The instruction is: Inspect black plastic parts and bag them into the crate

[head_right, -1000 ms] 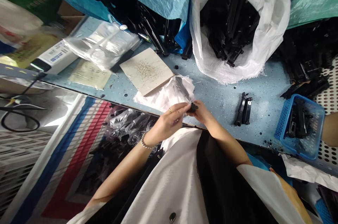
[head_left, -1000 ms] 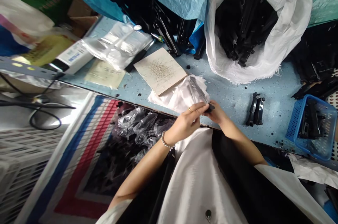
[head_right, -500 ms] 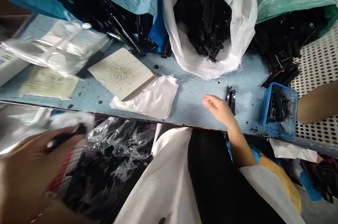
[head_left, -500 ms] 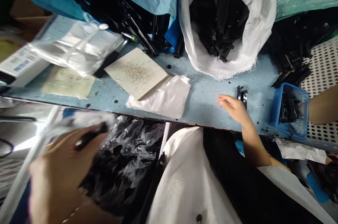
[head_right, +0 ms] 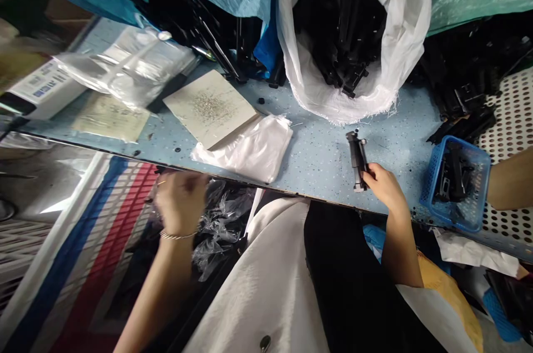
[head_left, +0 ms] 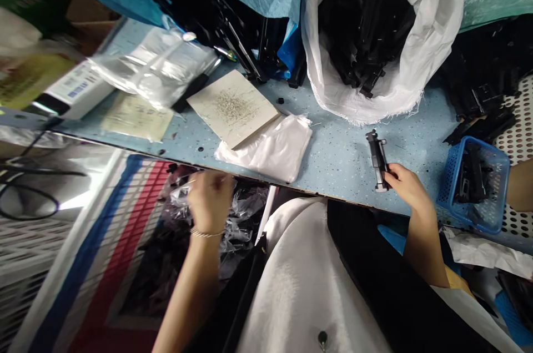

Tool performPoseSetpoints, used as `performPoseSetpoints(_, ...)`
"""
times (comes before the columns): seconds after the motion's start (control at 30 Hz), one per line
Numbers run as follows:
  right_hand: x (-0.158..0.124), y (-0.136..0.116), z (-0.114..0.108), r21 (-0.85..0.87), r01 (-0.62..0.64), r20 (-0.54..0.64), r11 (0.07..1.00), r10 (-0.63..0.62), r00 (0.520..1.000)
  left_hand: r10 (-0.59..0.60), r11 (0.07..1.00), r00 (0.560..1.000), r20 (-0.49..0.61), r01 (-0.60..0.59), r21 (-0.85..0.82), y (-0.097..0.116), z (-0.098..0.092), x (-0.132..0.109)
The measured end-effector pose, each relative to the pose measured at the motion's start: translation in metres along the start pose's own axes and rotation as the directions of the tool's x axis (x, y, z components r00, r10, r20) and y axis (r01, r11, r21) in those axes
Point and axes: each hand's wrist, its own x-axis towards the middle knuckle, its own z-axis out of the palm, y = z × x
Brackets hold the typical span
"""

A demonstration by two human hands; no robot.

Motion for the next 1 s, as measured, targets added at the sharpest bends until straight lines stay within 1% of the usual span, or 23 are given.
performPoseSetpoints(0.03, 0.0, -0.01, 0.006, 0.106, 0.028, 0.066, 0.994, -0.036, 0.997, 0.095, 0.995, 0.995, 0.004, -0.095, 0.018, 0.027, 0.017, 0.009)
performPoseSetpoints(0.07, 0.0, -0.019, 0.014, 0.217, 0.044, 0.125, 0.975, -0.072, 0.99, 0.208, 0.978, 0.976, 0.064, -0.208, 0.001, 0.052, 0.033, 0.018)
performPoseSetpoints(0.1, 0.001, -0.026, 0.023, 0.326, 0.048, 0.174, 0.944, -0.11, 0.979, 0.269, 0.963, 0.957, 0.108, -0.27, -0.008, 0.072, 0.046, 0.026)
performPoseSetpoints(0.13, 0.003, -0.033, 0.032, 0.43, 0.044, 0.211, 0.902, -0.147, 0.966, 0.294, 0.956, 0.945, 0.147, -0.292, -0.03, 0.086, 0.057, 0.035)
performPoseSetpoints(0.17, 0.005, -0.038, 0.041, 0.517, 0.036, 0.234, 0.855, -0.181, 0.955, 0.289, 0.957, 0.941, 0.176, -0.281, -0.067, 0.095, 0.064, 0.043)
performPoseSetpoints(0.2, 0.008, -0.043, 0.049, 0.584, 0.03, 0.248, 0.811, -0.213, 0.945, 0.247, 0.967, 0.95, 0.192, -0.228, -0.112, 0.098, 0.067, 0.052)
performPoseSetpoints(0.27, 0.012, -0.055, 0.065, 0.705, 0.007, 0.273, 0.709, -0.281, 0.92, 0.099, 0.969, 0.965, 0.243, -0.038, -0.245, 0.094, 0.063, 0.067)
performPoseSetpoints(0.33, 0.016, -0.069, 0.078, 0.797, -0.054, 0.319, 0.602, -0.343, 0.884, -0.044, 0.901, 0.936, 0.349, 0.188, -0.391, 0.084, 0.055, 0.078)
performPoseSetpoints(0.4, 0.02, -0.087, 0.09, 0.852, -0.148, 0.376, 0.501, -0.391, 0.84, -0.101, 0.802, 0.884, 0.456, 0.344, -0.488, 0.079, 0.048, 0.083)
performPoseSetpoints(0.47, 0.025, -0.108, 0.105, 0.867, -0.265, 0.447, 0.421, -0.426, 0.787, -0.097, 0.738, 0.855, 0.51, 0.406, -0.539, 0.08, 0.048, 0.082)
performPoseSetpoints(0.53, 0.033, -0.127, 0.122, 0.855, -0.367, 0.51, 0.366, -0.462, 0.726, -0.086, 0.7, 0.857, 0.508, 0.415, -0.581, 0.084, 0.052, 0.078)
performPoseSetpoints(0.57, 0.037, -0.134, 0.13, 0.852, -0.392, 0.521, 0.348, -0.477, 0.708, -0.075, 0.678, 0.871, 0.486, 0.402, -0.615, 0.087, 0.054, 0.076)
performPoseSetpoints(0.6, 0.043, -0.14, 0.138, 0.854, -0.399, 0.519, 0.333, -0.484, 0.705, -0.058, 0.662, 0.895, 0.442, 0.365, -0.654, 0.089, 0.054, 0.075)
performPoseSetpoints(0.63, 0.048, -0.144, 0.144, 0.864, -0.389, 0.502, 0.32, -0.48, 0.719, -0.032, 0.662, 0.923, 0.383, 0.307, -0.684, 0.09, 0.053, 0.073)
performPoseSetpoints(0.67, 0.052, -0.146, 0.15, 0.875, -0.368, 0.479, 0.314, -0.46, 0.747, 0.007, 0.686, 0.949, 0.316, 0.226, -0.691, 0.09, 0.049, 0.072)
performPoseSetpoints(0.7, 0.057, -0.147, 0.153, 0.882, -0.345, 0.459, 0.32, -0.428, 0.779, 0.063, 0.739, 0.967, 0.248, 0.122, -0.663, 0.089, 0.045, 0.071)
performPoseSetpoints(0.73, 0.06, -0.146, 0.154, 0.884, -0.326, 0.445, 0.335, -0.39, 0.806, 0.134, 0.808, 0.972, 0.19, 0.004, -0.589, 0.088, 0.038, 0.071)
performPoseSetpoints(0.8, 0.062, -0.142, 0.151, 0.879, -0.288, 0.419, 0.381, -0.327, 0.847, 0.287, 0.915, 0.946, 0.151, -0.223, -0.337, 0.084, 0.026, 0.071)
performPoseSetpoints(0.83, 0.06, -0.138, 0.146, 0.879, -0.258, 0.395, 0.402, -0.309, 0.865, 0.344, 0.929, 0.924, 0.168, -0.31, -0.203, 0.083, 0.021, 0.071)
performPoseSetpoints(0.9, 0.05, -0.13, 0.133, 0.88, -0.197, 0.351, 0.433, -0.31, 0.884, 0.396, 0.916, 0.893, 0.212, -0.401, -0.02, 0.082, 0.015, 0.073)
performPoseSetpoints(0.93, 0.043, -0.125, 0.126, 0.873, -0.192, 0.36, 0.449, -0.326, 0.874, 0.402, 0.91, 0.887, 0.225, -0.415, 0.01, 0.083, 0.015, 0.075)
performPoseSetpoints(0.97, 0.035, -0.119, 0.12, 0.858, -0.217, 0.402, 0.466, -0.344, 0.849, 0.404, 0.91, 0.886, 0.229, -0.415, 0.001, 0.084, 0.016, 0.076)
performPoseSetpoints(1.0, 0.027, -0.114, 0.116, 0.83, -0.274, 0.475, 0.486, -0.357, 0.804, 0.401, 0.914, 0.889, 0.223, -0.404, -0.034, 0.086, 0.017, 0.077)
